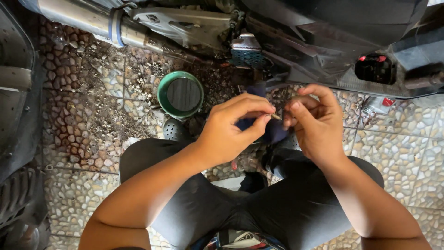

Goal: Detailing and cleaning components of a motorcycle.

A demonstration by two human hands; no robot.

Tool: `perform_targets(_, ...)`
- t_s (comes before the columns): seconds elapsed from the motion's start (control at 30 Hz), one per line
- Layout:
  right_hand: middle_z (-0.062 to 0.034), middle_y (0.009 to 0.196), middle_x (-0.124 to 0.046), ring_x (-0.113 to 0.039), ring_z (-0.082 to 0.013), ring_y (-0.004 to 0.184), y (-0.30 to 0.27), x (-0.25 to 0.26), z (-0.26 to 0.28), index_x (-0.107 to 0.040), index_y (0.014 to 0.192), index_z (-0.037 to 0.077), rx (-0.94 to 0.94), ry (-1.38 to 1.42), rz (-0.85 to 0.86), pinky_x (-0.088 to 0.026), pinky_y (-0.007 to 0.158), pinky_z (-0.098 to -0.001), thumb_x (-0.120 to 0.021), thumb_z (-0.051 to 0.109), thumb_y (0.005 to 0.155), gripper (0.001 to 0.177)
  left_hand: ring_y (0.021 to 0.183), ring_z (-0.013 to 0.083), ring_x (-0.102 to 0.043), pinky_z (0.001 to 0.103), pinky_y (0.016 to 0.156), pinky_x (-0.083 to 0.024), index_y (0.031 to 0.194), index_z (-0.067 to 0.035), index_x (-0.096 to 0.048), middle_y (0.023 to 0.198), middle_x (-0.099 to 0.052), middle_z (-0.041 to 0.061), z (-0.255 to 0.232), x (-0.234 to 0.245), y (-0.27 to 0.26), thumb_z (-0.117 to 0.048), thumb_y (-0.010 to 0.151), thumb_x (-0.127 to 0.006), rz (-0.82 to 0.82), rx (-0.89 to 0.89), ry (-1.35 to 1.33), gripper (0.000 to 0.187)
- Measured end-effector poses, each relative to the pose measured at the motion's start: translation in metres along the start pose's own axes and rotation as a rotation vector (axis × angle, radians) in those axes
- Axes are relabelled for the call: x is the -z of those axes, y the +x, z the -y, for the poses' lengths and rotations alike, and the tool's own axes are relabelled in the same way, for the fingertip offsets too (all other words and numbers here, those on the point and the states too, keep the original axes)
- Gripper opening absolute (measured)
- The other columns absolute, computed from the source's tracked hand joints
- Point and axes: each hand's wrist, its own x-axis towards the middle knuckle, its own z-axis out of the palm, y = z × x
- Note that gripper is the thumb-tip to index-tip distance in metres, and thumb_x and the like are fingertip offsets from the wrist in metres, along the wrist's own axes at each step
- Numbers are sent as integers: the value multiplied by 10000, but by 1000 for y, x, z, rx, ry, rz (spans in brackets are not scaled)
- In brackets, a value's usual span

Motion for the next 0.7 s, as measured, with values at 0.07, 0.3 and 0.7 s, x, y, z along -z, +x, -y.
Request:
perform_targets(0.07, -130, 1084, -699, -699, -167, 938, 3, -9, -2, -564, 1301, 48, -44, 94, -17, -582, 837, -333, -648, -36, 1036, 290, 1066, 135, -705, 286, 942, -638, 1185, -14, -673, 1192, -678, 64, 5, -5, -1, 35, 1013, -666, 17, 119, -147, 179)
perform_targets(0.3, -102, 1091, -699, -721, -173, 904, 15, -22, -63, -583, 1235, 50, -391, -203, -2, -623, 807, -335, -561, 94, 1030, 210, 1011, 110, -723, 256, 860, -628, 1219, 3, -648, 1124, -715, 48, 21, 6, 12, 32, 1026, -653, -93, 267, -202, 195)
perform_targets(0.7, -152, 1285, -674, -639, -367, 1188, 65, 89, -298, -686, 1271, 193, -527, -1753, 838, -520, 977, -520, -565, 383, 977, 371, 932, 58, -681, 212, 788, -575, 1176, -16, -672, 1035, -717, 11, 41, 39, 28, -5, 1033, -690, -165, 160, -64, 145)
